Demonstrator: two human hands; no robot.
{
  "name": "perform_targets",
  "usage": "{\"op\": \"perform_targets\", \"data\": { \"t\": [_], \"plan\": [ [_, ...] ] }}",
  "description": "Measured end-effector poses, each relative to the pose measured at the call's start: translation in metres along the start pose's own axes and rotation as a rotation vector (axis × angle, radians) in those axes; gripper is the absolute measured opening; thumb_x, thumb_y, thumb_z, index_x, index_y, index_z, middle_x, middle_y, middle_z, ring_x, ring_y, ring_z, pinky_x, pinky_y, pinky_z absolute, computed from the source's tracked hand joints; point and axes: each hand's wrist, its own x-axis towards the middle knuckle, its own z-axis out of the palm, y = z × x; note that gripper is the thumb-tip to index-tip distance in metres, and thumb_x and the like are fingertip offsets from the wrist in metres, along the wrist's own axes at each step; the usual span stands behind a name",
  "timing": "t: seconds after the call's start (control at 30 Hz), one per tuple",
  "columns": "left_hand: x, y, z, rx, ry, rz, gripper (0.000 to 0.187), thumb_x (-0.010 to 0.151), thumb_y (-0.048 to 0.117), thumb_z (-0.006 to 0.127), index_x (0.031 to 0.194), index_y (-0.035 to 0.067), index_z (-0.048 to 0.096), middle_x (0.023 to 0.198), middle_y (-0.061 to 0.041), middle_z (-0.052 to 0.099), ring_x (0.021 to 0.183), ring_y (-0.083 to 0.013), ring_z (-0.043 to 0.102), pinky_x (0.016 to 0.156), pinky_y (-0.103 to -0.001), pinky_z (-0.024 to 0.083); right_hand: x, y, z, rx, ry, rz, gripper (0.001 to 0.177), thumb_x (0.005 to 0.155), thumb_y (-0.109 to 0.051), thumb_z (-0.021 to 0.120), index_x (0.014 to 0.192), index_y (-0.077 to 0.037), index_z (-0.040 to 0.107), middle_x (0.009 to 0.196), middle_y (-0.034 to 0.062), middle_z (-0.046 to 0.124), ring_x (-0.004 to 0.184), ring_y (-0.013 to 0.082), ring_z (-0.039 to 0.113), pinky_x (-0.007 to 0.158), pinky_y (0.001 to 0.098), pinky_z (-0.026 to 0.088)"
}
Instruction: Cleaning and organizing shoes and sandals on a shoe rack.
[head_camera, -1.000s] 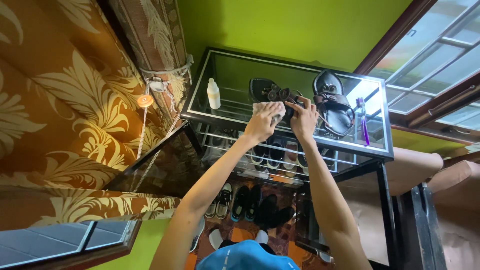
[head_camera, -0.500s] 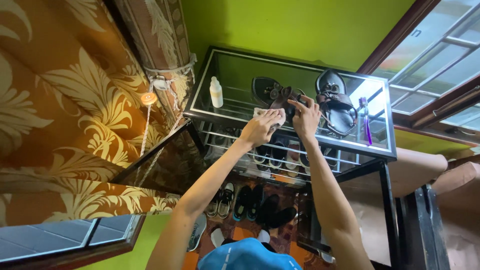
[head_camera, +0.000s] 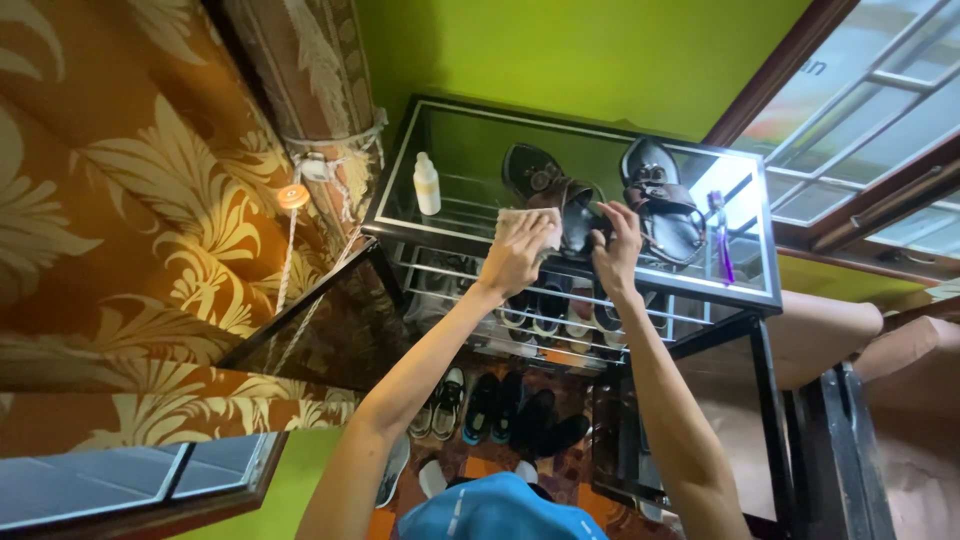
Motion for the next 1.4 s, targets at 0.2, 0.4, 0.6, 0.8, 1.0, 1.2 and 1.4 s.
{"op": "perform_targets", "data": {
  "t": [0.2,0.4,0.6,0.8,1.0,1.2,1.4],
  "plan": [
    [0.015,-0.013,0.037,-0.071,0.277,0.011,0.039,0.100,0.001,0.062,0.138,-0.009,0.059,0.147,-0.021,0.058,0.144,-0.0328,0.051,0.127,-0.045,0.034,-0.006,0.031,0.012,0.409,0.023,0.196,0.055,0.077,0.002,0.084,0.128,0.000,0.064,0.116,0.0118,0.073,0.104,0.0184,0.072,0.091,0.0295,0.059],
    [0.023,0.005,0.041,0.073,-0.196,-0.031,0.049,0.085,0.004,0.056,0.133,-0.006,0.061,0.144,-0.020,0.061,0.142,-0.0325,0.052,0.124,-0.042,0.034,-0.004,0.022,0.002,0.473,-0.072,0.329,0.046,0.083,0.003,0.082,0.127,0.000,0.068,0.105,0.0095,0.077,0.096,0.0128,0.073,0.084,0.0241,0.058],
    [0.031,-0.009,0.051,0.359,-0.175,-0.114,0.056,0.092,0.019,0.049,0.139,-0.011,0.056,0.146,-0.024,0.056,0.140,-0.0326,0.049,0.122,-0.041,0.032,-0.004,0.033,0.008,0.569,-0.230,0.336,0.046,0.084,0.004,0.080,0.128,0.001,0.067,0.103,0.0092,0.075,0.092,0.0112,0.071,0.083,0.0231,0.058],
    [0.015,-0.011,0.030,0.064,-0.122,-0.189,0.056,0.087,0.019,0.062,0.138,-0.003,0.057,0.146,-0.020,0.057,0.141,-0.0323,0.050,0.121,-0.042,0.033,0.003,0.012,-0.002,0.450,-0.238,0.265,0.045,0.083,0.001,0.082,0.126,0.002,0.067,0.108,0.0081,0.075,0.093,0.0125,0.072,0.079,0.0242,0.059],
    [-0.025,0.002,0.017,0.107,-0.123,0.184,0.059,0.084,0.004,0.060,0.143,0.002,0.061,0.150,-0.015,0.061,0.143,-0.0272,0.056,0.129,-0.039,0.037,0.005,0.016,0.000,0.449,-0.251,0.387,0.041,0.084,-0.002,0.081,0.123,0.001,0.071,0.106,0.0098,0.078,0.093,0.0138,0.074,0.081,0.0262,0.059],
    [-0.006,0.021,0.037,0.094,-0.136,-0.020,0.054,0.084,0.012,0.059,0.135,-0.006,0.059,0.143,-0.023,0.061,0.138,-0.0337,0.056,0.123,-0.042,0.036,0.003,0.034,0.009,0.487,-0.250,0.269,0.042,0.083,0.000,0.081,0.123,0.002,0.070,0.111,0.0110,0.077,0.100,0.0143,0.074,0.091,0.0271,0.058],
    [0.031,0.000,0.061,0.168,-0.152,-0.146,0.057,0.089,0.019,0.058,0.140,-0.006,0.053,0.147,-0.023,0.055,0.140,-0.0343,0.049,0.121,-0.043,0.034,0.000,0.047,0.011,0.521,-0.260,0.280,0.049,0.082,-0.001,0.080,0.129,0.002,0.067,0.109,0.0138,0.078,0.100,0.0143,0.074,0.091,0.0271,0.059]
  ]
}}
